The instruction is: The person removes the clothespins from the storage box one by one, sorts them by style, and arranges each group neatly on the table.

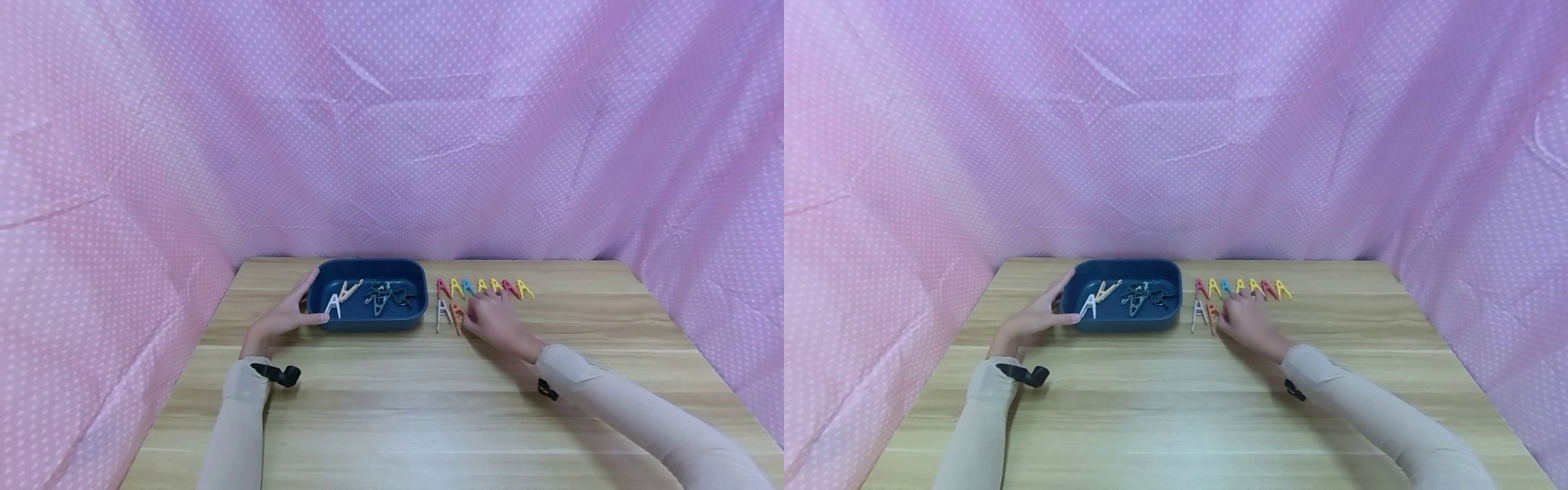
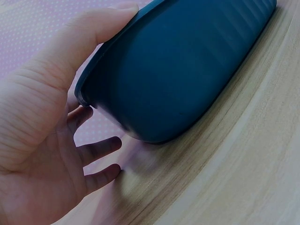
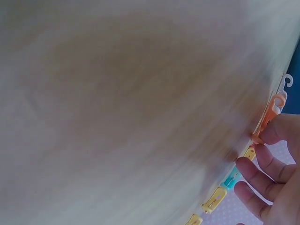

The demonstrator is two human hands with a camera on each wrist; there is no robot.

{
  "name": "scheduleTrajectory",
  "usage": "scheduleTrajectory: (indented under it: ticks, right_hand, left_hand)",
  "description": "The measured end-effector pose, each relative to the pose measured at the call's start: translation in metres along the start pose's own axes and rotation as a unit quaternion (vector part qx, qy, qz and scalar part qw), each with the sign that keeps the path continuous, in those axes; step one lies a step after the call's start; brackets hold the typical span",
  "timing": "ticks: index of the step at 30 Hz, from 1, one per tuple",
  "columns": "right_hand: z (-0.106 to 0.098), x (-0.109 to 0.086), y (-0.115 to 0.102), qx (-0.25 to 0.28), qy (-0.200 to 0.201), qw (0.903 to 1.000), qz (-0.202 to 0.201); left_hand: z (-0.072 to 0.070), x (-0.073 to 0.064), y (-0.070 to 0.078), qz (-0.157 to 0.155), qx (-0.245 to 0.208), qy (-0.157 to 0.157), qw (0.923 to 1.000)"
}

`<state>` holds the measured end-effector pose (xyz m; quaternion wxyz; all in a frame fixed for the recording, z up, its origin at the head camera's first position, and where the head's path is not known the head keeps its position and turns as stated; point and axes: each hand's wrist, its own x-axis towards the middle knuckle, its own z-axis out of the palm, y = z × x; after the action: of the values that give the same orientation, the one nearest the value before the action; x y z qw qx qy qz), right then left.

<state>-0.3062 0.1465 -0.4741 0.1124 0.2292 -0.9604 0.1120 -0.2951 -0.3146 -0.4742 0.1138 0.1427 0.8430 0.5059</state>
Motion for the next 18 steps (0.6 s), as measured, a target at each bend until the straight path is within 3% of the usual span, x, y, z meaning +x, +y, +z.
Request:
scheduleTrajectory:
  ticks: [8, 18]
  right_hand:
    - [0.0005, -0.0004, -0.0040, 0.003, 0.000, 1.0000, 0.007]
    - [0.0017, -0.0033, 0.0036, 0.024, 0.011, 0.9992, -0.028]
  left_hand:
    - [0.0006, 0.0000, 0.0025, 0.008, 0.004, -0.003, 1.0000]
    - [0.0011, -0.0011, 0.0014, -0.002, -0.002, 0.002, 1.0000]
